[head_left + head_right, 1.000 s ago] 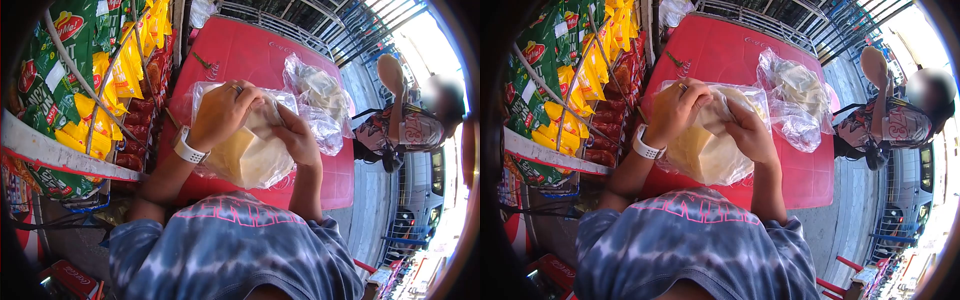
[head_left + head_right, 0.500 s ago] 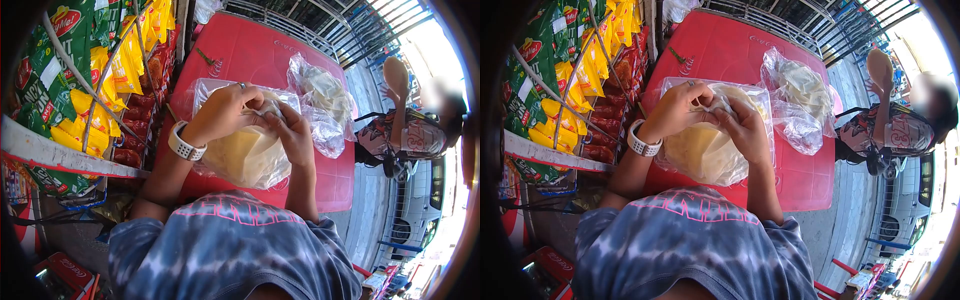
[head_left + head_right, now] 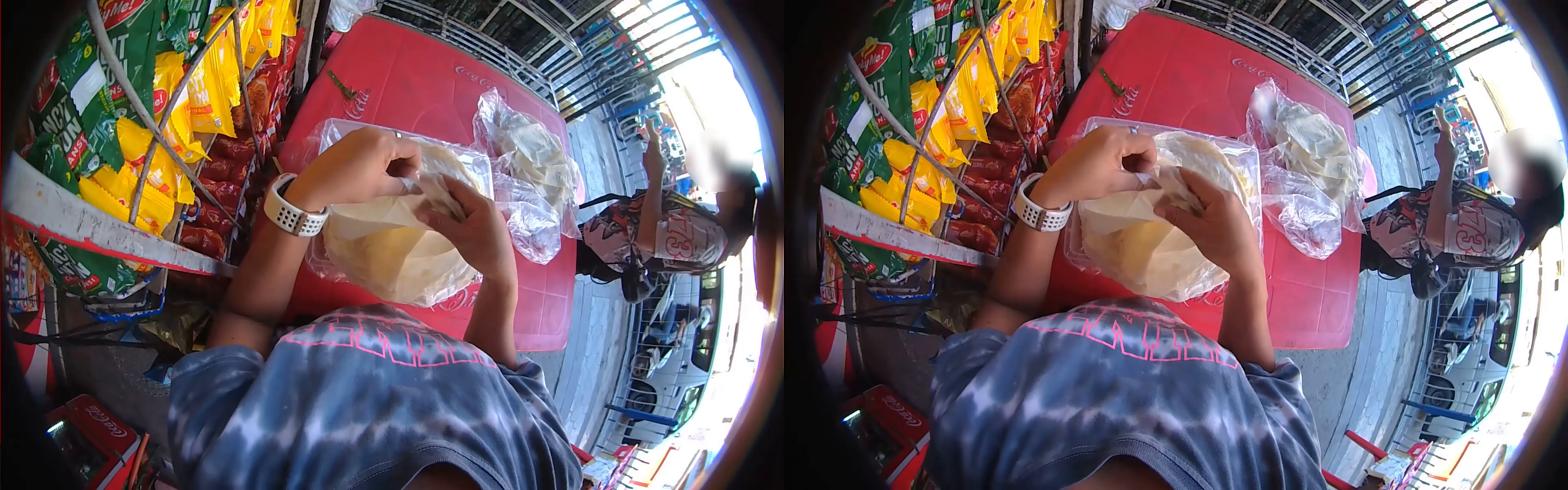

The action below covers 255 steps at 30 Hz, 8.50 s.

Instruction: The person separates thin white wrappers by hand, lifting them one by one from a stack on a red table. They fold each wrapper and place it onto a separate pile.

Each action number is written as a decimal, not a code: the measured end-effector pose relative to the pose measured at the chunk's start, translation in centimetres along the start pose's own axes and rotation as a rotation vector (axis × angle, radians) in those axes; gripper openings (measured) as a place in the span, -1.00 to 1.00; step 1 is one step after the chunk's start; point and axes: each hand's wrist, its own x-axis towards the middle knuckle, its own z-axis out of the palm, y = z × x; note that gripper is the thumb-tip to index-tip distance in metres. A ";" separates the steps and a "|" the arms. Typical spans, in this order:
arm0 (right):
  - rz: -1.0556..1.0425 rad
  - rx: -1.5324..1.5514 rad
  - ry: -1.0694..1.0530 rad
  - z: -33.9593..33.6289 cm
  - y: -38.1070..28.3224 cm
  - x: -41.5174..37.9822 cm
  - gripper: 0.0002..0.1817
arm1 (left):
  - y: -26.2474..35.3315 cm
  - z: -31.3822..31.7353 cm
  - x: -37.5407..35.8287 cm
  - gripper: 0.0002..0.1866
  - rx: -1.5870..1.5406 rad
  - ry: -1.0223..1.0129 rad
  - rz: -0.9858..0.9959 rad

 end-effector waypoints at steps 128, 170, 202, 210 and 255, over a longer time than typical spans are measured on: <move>-0.385 -0.068 -0.010 -4.7 -5.1 -0.4 -0.68 | 5.3 0.1 -0.1 -0.78 -0.065 0.120 0.032; 0.047 1.368 0.073 -4.3 4.9 -2.3 -0.43 | -6.2 0.9 -3.4 -0.78 -0.318 0.557 -0.542; -0.088 0.572 0.107 -2.1 6.9 4.0 -0.80 | -5.6 1.6 -7.8 -0.52 0.588 0.442 -0.548; -0.403 -0.257 -0.270 7.5 4.7 0.7 -0.64 | -5.0 1.0 -8.5 -0.57 0.572 0.375 -0.702; 0.104 0.785 -0.007 3.4 2.1 0.5 -0.68 | 1.4 4.1 -3.8 -0.79 -0.378 0.368 -0.228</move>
